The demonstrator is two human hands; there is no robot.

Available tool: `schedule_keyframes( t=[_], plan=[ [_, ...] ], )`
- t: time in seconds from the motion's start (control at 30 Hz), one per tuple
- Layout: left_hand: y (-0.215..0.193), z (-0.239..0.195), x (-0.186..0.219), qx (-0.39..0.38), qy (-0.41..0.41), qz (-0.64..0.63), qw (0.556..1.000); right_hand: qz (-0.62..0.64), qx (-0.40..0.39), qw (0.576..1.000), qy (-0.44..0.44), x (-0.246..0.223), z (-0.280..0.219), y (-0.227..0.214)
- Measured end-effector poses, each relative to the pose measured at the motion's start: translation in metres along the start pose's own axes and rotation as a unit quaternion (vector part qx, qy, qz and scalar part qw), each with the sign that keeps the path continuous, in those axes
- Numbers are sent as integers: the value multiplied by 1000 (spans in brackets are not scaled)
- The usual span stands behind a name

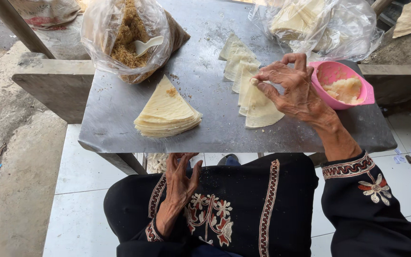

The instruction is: The person assembles small triangular food parcels by placing a filling onto thin wrappers and folding them into sealed packets. The person uses a spoon to scoop the filling and folds each wrapper by hand.

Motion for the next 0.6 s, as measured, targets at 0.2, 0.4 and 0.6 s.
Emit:
schedule_keyframes(
  t=[0.2,0.4,0.6],
  plan=[
    [-1,3,-26,6,-221,-91,971,191,33,976,96,-13,-14,-28],
    [7,-2,-69,65,-318,-240,915,568,-61,819,57,-114,-75,-30],
    [14,-7,-99,185,-454,-388,781,363,-259,895,1,-139,-105,111]
  ],
)
Point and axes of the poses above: each hand's wrist, its own z-axis towards the middle knuckle, its own y-axis out of the palm, x = y × z, the point moved 1 cm from there along z, towards the middle knuckle, and after that the axes turned 5 degrees about z, right-handed, at the moved point
